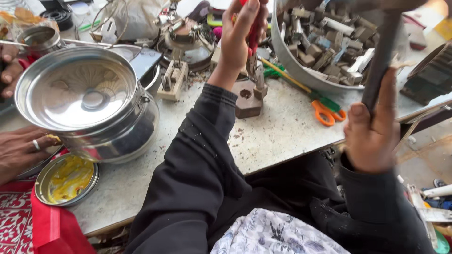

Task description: The person uses pliers to hold a small metal piece on an anvil and repeatedly strikes it with a hammer to shape it. They adjust the metal piece's position multiple times and continue hammering throughout the clip.

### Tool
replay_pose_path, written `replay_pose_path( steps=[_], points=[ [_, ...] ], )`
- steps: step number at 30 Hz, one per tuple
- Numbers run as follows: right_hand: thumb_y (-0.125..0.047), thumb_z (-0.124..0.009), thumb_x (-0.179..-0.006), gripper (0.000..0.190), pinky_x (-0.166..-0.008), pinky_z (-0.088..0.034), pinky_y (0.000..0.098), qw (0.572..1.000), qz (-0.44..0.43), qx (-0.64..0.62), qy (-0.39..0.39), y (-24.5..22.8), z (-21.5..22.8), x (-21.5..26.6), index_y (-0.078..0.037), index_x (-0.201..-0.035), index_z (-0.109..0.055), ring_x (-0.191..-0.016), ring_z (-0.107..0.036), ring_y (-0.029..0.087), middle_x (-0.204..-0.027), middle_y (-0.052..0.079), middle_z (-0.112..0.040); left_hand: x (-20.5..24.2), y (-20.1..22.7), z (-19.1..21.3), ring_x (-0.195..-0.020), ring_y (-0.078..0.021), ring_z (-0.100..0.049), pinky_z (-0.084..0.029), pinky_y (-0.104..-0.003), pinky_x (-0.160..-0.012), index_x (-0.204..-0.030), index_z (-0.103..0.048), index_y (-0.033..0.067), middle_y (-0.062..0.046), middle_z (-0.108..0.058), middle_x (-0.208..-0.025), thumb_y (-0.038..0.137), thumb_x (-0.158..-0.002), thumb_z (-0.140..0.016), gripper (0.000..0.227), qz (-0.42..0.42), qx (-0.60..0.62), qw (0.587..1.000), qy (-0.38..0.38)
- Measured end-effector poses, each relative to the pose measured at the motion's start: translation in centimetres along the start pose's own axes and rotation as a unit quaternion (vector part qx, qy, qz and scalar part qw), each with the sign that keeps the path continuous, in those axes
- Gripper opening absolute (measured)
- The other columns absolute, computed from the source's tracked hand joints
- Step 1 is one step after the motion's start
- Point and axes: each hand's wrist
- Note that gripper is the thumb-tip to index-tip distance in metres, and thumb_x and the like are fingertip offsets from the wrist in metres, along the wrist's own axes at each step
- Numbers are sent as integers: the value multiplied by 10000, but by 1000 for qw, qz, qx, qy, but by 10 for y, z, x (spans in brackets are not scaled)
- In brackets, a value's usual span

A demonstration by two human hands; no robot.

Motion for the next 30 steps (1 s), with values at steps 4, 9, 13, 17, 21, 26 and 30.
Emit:
replay_pose_path(
  steps=[4,9,13,17,21,26,30],
  points=[
    [-60,-566,-1025,482,-750,-584,366,933,78,250,-247,38,-41,-4,-269,-1458,-530,-822,-699,229,-989,152,-752,-4,1,0,-618,-111,-541,-423,-273,-553,-1010,-635,17,-59,-608,-786,337,-1092,-628,330,-17,-2,1000,-20],
    [-98,-569,-1007,621,-768,-572,365,965,61,141,-211,21,6,-7,-213,-1597,-412,-869,-730,214,-1002,158,-752,-2,7,-7,-647,-94,-536,-417,-260,-546,-1065,-625,58,-35,-601,-813,339,-1039,-601,282,-29,-13,999,-16],
    [-133,-513,-1081,616,-633,-469,403,993,-82,80,-9,-7,8,1,-187,-1670,-343,-662,-533,340,-878,267,-651,-1,5,2,-686,-116,-531,-430,-267,-570,-1054,-606,50,-44,-585,-847,329,-1075,-621,279,-13,19,1000,-6],
    [-209,-517,-1096,677,-926,-564,303,879,310,361,-27,12,-42,-5,-461,-1648,-217,-1080,-703,252,-1120,138,-711,-4,11,4,-657,-121,-518,-425,-287,-575,-1030,-599,51,-51,-571,-825,337,-1088,-615,292,-28,20,999,-7],
    [-218,-592,-993,654,-799,-532,400,950,-1,181,-256,19,-20,-12,-195,-1614,-385,-864,-714,338,-1034,204,-722,-1,19,1,-660,-110,-513,-416,-273,-570,-1063,-596,57,-35,-557,-817,336,-1025,-577,282,-8,47,999,8],
    [-183,-549,-1087,578,-722,-424,447,994,-97,21,-41,-8,-8,0,-224,-1651,-431,-688,-465,350,-920,259,-570,-3,14,18,-673,-140,-503,-397,-292,-573,-1039,-558,62,-60,-542,-854,305,-1081,-594,249,-33,73,997,7],
    [-88,-543,-1064,461,-900,-550,345,983,109,99,-114,17,-44,5,-168,-1517,-509,-1016,-667,272,-1196,214,-683,-3,7,24,-677,-150,-510,-409,-307,-572,-1021,-552,81,-70,-550,-877,307,-1101,-580,242,-46,75,996,9]
  ],
)
Point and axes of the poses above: each hand's wrist, its own x-axis away from the middle knuckle, its own z-axis out of the back of the hand, y = z × x
